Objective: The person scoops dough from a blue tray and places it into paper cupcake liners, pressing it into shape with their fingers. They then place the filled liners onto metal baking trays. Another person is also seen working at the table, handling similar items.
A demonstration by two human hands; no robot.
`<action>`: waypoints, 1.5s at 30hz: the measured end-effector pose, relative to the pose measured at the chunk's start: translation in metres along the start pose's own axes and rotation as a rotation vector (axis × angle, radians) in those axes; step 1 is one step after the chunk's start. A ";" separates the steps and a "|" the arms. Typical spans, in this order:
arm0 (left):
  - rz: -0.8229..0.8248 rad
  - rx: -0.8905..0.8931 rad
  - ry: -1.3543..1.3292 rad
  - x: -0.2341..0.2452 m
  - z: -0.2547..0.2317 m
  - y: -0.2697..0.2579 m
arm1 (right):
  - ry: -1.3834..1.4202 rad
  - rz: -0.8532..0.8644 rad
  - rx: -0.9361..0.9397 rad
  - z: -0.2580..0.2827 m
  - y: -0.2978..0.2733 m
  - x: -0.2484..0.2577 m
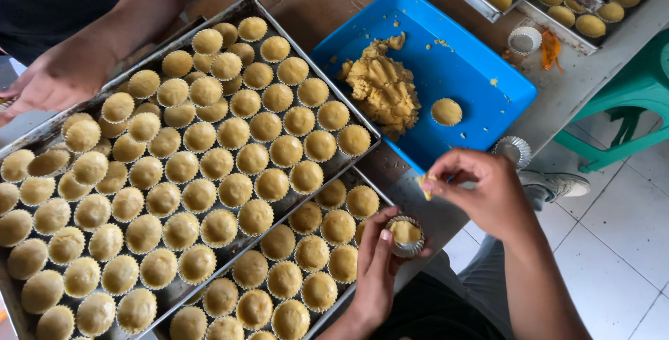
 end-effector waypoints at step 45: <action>0.016 0.082 0.355 -0.005 0.003 -0.007 | 0.181 -0.064 -0.263 -0.036 -0.081 -0.030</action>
Point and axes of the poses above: each hand's wrist, its own y-axis towards the middle knuckle, its own x-axis out of the back of the hand, z = x × y, the point moved 3 cm from there along y, towards the middle knuckle, and after that the axes turned 10 degrees about y, right-handed, at the moved point
